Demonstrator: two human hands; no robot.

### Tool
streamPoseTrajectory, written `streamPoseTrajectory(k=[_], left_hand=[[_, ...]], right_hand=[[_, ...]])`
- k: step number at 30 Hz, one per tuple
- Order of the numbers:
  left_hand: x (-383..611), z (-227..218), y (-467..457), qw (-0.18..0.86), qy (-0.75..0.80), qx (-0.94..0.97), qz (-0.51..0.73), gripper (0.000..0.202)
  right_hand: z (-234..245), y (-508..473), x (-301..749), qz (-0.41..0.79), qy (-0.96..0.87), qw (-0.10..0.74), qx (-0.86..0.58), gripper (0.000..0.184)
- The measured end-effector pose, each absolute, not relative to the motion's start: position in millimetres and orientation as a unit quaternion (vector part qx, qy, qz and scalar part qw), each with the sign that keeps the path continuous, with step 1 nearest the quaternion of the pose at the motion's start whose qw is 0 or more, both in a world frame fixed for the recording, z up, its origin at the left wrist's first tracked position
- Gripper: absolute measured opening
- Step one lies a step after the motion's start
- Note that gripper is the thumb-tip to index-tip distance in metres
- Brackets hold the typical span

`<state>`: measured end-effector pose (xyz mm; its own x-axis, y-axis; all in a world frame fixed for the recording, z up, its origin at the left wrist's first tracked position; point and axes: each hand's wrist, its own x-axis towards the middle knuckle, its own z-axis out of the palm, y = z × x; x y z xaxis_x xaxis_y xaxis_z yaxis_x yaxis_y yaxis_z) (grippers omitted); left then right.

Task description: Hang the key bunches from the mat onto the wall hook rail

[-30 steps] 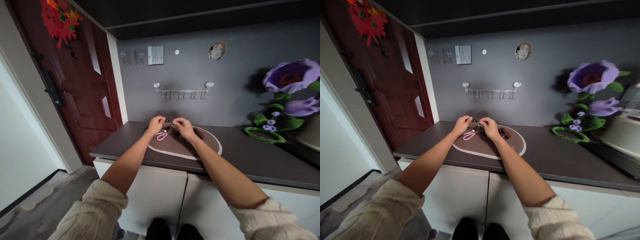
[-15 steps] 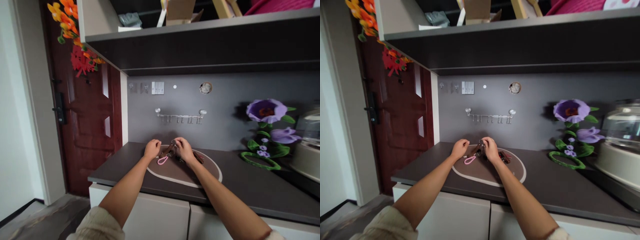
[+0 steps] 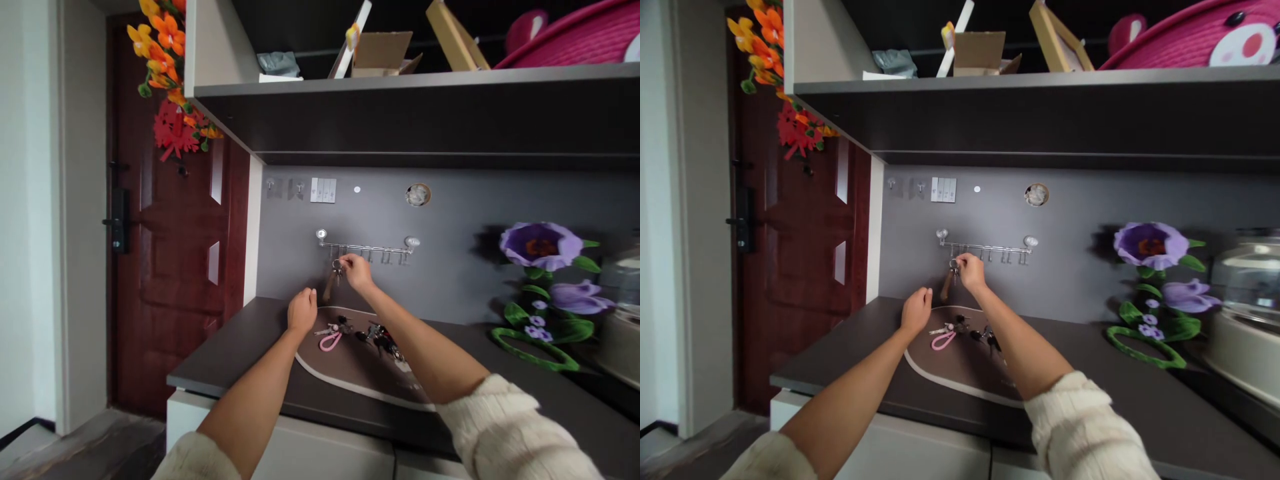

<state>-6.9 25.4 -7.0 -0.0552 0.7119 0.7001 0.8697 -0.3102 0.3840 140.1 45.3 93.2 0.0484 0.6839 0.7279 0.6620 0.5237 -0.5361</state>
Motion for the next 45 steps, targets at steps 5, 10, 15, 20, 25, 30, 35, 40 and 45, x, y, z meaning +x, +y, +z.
streamPoseTrajectory(k=[5, 10, 15, 20, 25, 30, 35, 40, 45], left_hand=[[-4.9, -5.0, 24.9, 0.085, -0.583, -0.681, -0.434, 0.037], [-5.3, -2.0, 25.9, 0.07, -0.596, -0.663, -0.447, 0.036], [-6.7, -1.6, 28.5, 0.071, -0.593, -0.652, -0.468, 0.035], [-7.1, -1.2, 28.6, 0.076, -0.593, -0.649, -0.47, 0.035], [-7.0, -0.8, 28.4, 0.068, -0.592, -0.652, -0.469, 0.037], [-7.3, -1.2, 29.7, 0.069, -0.59, -0.653, -0.47, 0.037], [-8.5, -1.7, 30.7, 0.071, -0.588, -0.652, -0.474, 0.036], [-11.1, -0.4, 29.5, 0.056, -0.578, -0.658, -0.479, 0.036], [-13.8, -0.8, 28.8, 0.001, -0.537, -0.696, -0.477, 0.031]], right_hand=[[104.2, 69.7, 125.8, -0.003, -0.662, 0.53, -0.529, 0.02], [107.6, 84.4, 117.3, -0.024, -0.648, 0.521, -0.555, 0.023], [104.4, 93.3, 114.5, -0.065, -0.642, 0.509, -0.57, 0.023], [100.6, 92.1, 113.6, -0.1, -0.644, 0.495, -0.575, 0.025], [101.2, 86.8, 112.3, -0.116, -0.648, 0.481, -0.579, 0.025], [99.5, 85.5, 112.0, -0.116, -0.656, 0.463, -0.585, 0.026], [92.1, 82.3, 118.5, -0.102, -0.66, 0.473, -0.575, 0.024], [82.7, 75.5, 128.6, -0.06, -0.659, 0.508, -0.551, 0.022], [64.9, 61.3, 138.4, 0.038, -0.65, 0.565, -0.508, 0.018]])
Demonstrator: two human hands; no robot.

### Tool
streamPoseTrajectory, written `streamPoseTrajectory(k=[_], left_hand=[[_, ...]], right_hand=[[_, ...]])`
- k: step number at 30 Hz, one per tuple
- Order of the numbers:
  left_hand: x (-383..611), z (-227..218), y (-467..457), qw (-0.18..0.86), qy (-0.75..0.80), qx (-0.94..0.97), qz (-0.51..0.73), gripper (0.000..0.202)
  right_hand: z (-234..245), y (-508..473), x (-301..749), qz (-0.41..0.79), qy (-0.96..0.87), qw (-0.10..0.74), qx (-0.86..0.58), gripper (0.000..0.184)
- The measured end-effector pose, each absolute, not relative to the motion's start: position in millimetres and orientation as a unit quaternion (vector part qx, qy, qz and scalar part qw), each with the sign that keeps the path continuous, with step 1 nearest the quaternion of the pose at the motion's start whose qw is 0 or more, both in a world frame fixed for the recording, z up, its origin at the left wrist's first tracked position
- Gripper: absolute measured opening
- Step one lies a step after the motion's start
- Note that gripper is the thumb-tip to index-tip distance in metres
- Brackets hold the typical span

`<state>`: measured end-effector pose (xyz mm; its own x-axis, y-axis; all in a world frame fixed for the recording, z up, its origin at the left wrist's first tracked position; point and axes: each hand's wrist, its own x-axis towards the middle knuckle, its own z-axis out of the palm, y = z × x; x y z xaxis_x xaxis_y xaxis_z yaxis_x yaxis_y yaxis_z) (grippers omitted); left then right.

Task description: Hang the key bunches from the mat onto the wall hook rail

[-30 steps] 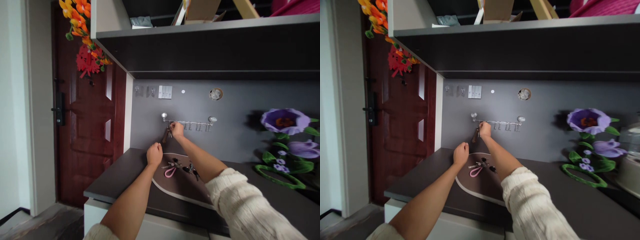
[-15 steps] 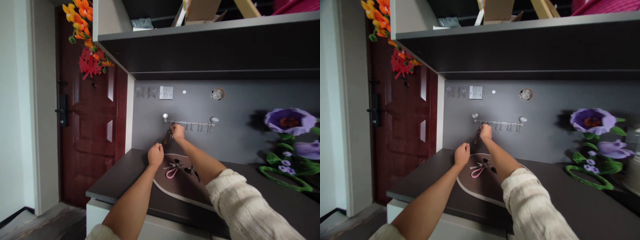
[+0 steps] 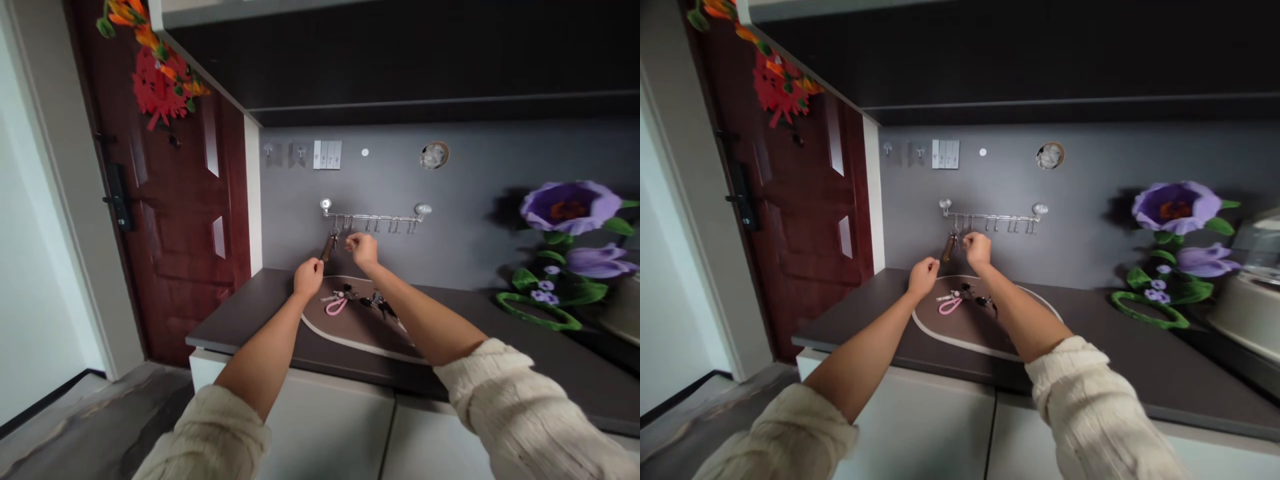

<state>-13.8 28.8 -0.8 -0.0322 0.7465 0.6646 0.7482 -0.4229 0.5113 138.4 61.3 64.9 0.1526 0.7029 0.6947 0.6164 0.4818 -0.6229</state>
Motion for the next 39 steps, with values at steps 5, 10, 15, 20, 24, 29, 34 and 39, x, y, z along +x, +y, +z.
streamPoseTrajectory(k=[5, 10, 15, 20, 24, 29, 34, 39], left_hand=[[-14.3, -4.3, 25.8, -0.103, -0.471, -0.744, -0.463, 0.019], [-12.7, -8.8, 21.7, -0.13, -0.431, -0.798, -0.401, 0.019], [-9.9, -13.1, 22.4, -0.142, -0.404, -0.836, -0.342, 0.023], [-5.7, -14.0, 21.1, -0.122, -0.378, -0.863, -0.311, 0.023], [-2.1, -15.2, 23.1, -0.083, -0.344, -0.891, -0.283, 0.024], [-2.7, -16.9, 27.7, -0.074, -0.329, -0.903, -0.265, 0.021], [-4.0, -16.1, 26.3, -0.064, -0.348, -0.891, -0.284, 0.018], [-2.7, -12.8, 22.3, -0.086, -0.36, -0.875, -0.312, 0.018]], right_hand=[[35.6, 30.7, 149.9, 0.089, -0.652, 0.549, -0.516, 0.013], [5.9, 1.6, 162.2, 0.061, -0.68, 0.489, -0.543, 0.013], [-9.1, -10.6, 173.7, 0.035, -0.717, 0.426, -0.551, 0.013], [-12.3, -11.4, 177.7, 0.012, -0.738, 0.365, -0.568, 0.014], [-12.6, -11.6, 177.0, -0.008, -0.739, 0.354, -0.573, 0.016], [-11.1, -13.5, 175.8, -0.011, -0.733, 0.342, -0.588, 0.018], [-10.3, -13.9, 175.3, -0.005, -0.731, 0.342, -0.59, 0.017], [-8.3, -17.6, 174.5, -0.003, -0.737, 0.332, -0.588, 0.018]])
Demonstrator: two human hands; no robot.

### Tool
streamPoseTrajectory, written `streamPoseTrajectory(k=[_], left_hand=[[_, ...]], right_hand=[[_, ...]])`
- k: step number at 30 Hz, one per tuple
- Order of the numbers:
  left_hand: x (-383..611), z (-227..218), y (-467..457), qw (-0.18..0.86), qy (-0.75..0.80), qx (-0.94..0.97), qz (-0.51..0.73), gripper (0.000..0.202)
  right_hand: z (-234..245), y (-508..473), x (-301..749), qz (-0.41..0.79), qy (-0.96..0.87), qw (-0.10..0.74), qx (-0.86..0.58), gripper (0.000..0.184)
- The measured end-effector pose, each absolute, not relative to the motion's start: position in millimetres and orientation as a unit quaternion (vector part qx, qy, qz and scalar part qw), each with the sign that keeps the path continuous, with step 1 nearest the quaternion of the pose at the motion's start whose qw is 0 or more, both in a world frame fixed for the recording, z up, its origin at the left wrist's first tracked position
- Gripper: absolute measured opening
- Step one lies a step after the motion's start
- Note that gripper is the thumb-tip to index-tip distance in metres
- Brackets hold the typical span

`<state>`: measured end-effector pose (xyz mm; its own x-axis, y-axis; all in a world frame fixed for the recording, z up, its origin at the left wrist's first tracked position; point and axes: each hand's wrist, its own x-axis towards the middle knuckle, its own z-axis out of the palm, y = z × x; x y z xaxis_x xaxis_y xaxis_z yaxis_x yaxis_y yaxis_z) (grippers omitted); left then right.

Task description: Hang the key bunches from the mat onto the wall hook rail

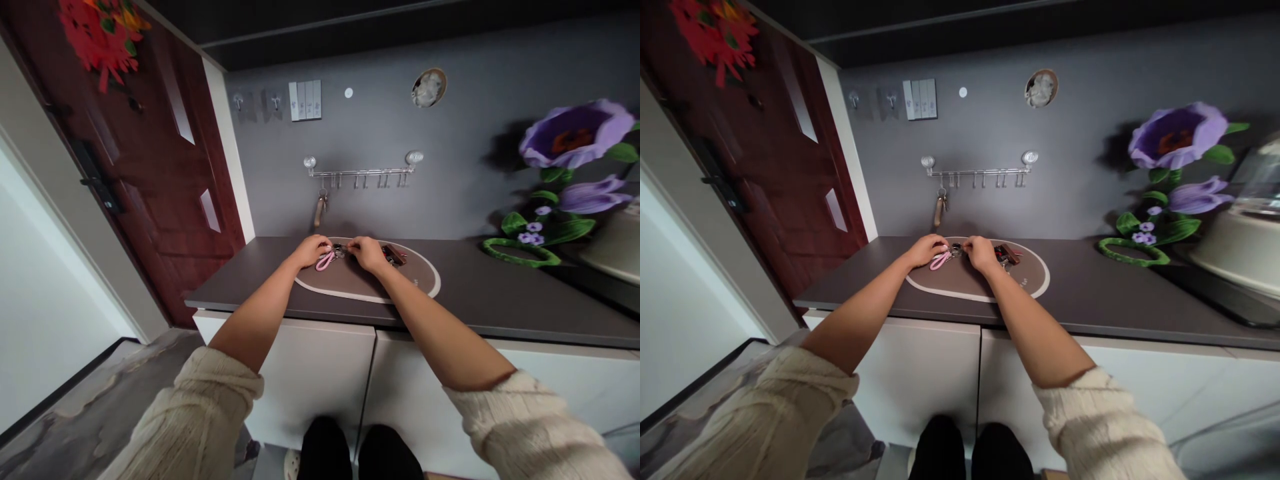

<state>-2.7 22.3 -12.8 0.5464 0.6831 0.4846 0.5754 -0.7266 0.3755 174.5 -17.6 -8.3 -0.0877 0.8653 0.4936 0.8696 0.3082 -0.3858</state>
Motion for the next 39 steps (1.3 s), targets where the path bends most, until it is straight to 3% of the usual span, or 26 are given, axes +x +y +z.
streamPoseTrajectory(k=[9, 21, 30, 39], left_hand=[[0.3, -12.4, 23.6, 0.216, 0.384, 0.793, 0.42, 0.014], [2.6, -1.4, 15.5, 0.486, 0.309, 0.602, 0.552, 0.015], [3.2, 1.5, 12.2, 0.563, 0.238, 0.55, 0.57, 0.016], [8.3, 1.6, 8.1, 0.598, 0.216, 0.541, 0.551, 0.012]], right_hand=[[-8.8, -15.6, 175.0, -0.002, -0.741, 0.335, -0.581, 0.017], [-5.8, -18.1, 172.4, 0.044, -0.728, 0.426, -0.536, 0.014], [0.6, -25.1, 165.2, 0.064, -0.72, 0.527, -0.447, 0.015], [1.5, -28.5, 163.7, 0.053, -0.748, 0.513, -0.418, 0.016]])
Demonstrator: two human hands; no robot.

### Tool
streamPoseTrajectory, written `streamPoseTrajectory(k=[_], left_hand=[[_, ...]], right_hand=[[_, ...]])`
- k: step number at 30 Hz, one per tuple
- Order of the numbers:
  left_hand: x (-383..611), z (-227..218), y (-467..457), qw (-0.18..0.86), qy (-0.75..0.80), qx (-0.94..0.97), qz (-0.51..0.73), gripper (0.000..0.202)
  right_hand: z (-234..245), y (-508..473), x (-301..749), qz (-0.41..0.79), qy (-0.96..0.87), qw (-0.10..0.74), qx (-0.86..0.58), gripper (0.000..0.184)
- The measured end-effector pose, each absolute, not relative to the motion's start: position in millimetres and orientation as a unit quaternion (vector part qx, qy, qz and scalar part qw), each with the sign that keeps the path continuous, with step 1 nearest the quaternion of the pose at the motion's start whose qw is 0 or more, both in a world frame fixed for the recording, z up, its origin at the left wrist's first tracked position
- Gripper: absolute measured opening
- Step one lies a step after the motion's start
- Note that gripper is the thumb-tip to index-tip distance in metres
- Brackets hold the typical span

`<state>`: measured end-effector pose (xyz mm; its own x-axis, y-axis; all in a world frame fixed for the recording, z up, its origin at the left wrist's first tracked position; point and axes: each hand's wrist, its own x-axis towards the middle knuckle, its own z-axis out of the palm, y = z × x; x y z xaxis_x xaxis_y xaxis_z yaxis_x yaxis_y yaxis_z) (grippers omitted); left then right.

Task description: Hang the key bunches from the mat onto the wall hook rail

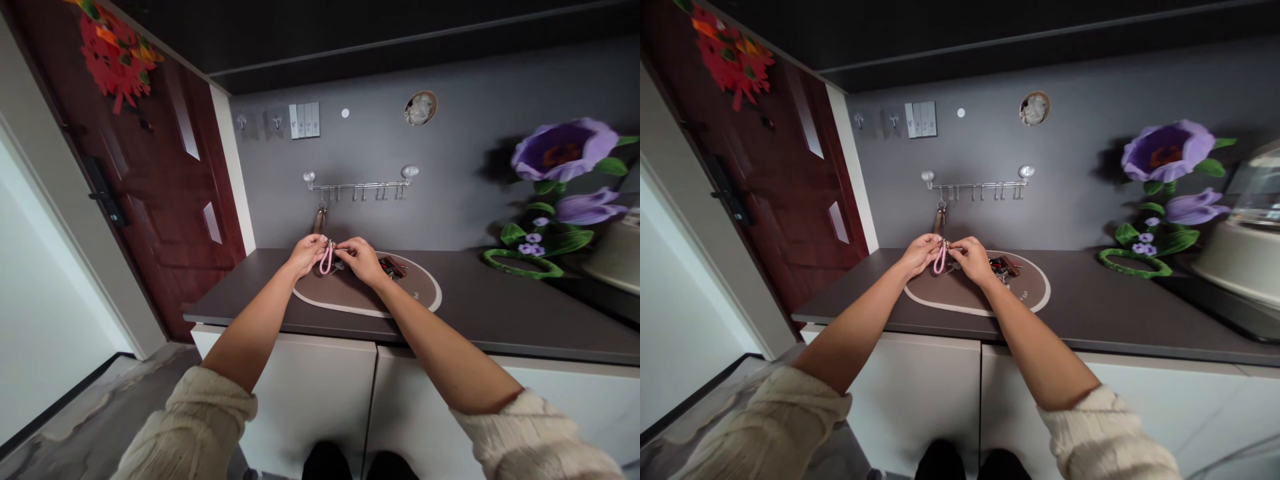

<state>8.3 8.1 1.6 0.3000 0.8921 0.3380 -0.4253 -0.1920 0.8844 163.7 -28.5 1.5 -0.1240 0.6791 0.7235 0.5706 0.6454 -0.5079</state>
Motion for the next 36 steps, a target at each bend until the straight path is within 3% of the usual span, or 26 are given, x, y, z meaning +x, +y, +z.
streamPoseTrajectory(k=[16, 24, 27, 32, 36], left_hand=[[7.0, 4.5, 4.2, 0.627, 0.219, 0.557, 0.498, 0.009], [5.7, 6.5, 3.6, 0.562, 0.29, 0.552, 0.544, 0.018], [5.7, 5.1, 7.2, 0.543, 0.296, 0.556, 0.555, 0.018], [6.0, 2.5, 13.8, 0.517, 0.307, 0.543, 0.586, 0.014], [4.5, 3.6, 17.5, 0.491, 0.332, 0.502, 0.63, 0.011]], right_hand=[[3.9, -24.0, 166.2, 0.079, -0.721, 0.556, -0.406, 0.023], [7.8, -24.4, 166.9, 0.055, -0.715, 0.552, -0.426, 0.025], [14.6, -23.2, 167.2, -0.013, -0.733, 0.514, -0.445, 0.025], [35.2, -22.3, 165.2, -0.171, -0.785, 0.359, -0.475, 0.025], [53.3, -14.4, 162.2, -0.188, -0.789, 0.321, -0.49, 0.026]])
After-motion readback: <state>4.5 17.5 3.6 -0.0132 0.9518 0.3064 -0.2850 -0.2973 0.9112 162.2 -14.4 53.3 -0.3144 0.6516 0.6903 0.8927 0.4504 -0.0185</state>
